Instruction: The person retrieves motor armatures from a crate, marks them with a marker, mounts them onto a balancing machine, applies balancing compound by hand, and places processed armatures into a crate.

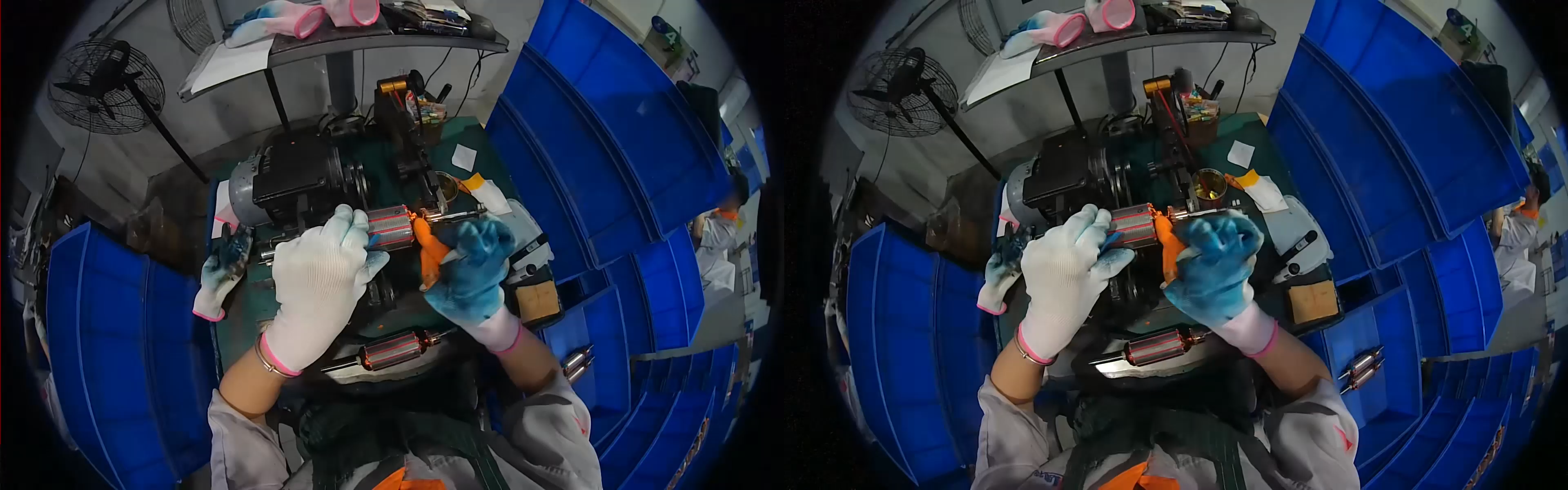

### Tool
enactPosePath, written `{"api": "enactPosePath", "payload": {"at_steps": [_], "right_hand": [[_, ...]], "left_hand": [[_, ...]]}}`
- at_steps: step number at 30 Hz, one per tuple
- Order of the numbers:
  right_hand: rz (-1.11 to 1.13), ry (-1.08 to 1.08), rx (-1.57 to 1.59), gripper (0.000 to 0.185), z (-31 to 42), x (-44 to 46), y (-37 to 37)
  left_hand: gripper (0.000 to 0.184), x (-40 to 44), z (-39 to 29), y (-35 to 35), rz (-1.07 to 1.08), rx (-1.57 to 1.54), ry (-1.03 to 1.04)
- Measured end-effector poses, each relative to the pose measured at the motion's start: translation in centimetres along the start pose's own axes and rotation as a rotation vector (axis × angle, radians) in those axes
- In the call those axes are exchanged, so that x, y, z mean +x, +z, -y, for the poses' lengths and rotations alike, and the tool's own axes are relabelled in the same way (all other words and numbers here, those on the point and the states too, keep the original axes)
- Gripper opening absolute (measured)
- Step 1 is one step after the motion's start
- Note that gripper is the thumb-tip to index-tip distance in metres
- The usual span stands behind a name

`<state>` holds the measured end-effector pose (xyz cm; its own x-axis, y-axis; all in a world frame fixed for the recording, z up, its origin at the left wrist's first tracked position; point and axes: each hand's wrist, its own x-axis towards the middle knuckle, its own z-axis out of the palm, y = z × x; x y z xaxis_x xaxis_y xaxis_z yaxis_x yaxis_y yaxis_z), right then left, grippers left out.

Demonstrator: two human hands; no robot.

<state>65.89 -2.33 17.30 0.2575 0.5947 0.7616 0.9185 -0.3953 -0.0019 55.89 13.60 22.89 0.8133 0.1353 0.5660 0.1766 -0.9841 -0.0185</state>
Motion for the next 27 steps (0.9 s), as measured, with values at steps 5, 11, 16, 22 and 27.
{"api": "enactPosePath", "payload": {"at_steps": [5, 11, 16, 22, 27], "right_hand": [[0.004, 0.068, -0.014, 0.056, 0.9, -0.1, 0.3], [-0.002, 0.116, 0.830, 0.032, 3.0, 3.7, -6.7], [0.085, -0.014, 0.743, 0.041, 4.3, 1.9, -8.5], [0.347, -0.122, 0.870, 0.040, 4.6, 2.4, -8.8], [0.219, 0.102, 0.791, 0.013, 3.6, 4.8, -3.0]], "left_hand": [[0.047, -0.2, 0.8, 0.8, -0.128, -0.186, 0.041], [0.013, -2.5, -1.4, -3.7, -0.003, -1.143, 0.016], [0.016, -5.6, -2.1, -4.7, 0.510, -1.543, -0.183], [0.020, -7.0, -2.3, -4.2, 0.482, -1.600, -0.054], [0.041, -7.6, -1.9, -4.0, 0.181, -0.912, 0.106]]}}
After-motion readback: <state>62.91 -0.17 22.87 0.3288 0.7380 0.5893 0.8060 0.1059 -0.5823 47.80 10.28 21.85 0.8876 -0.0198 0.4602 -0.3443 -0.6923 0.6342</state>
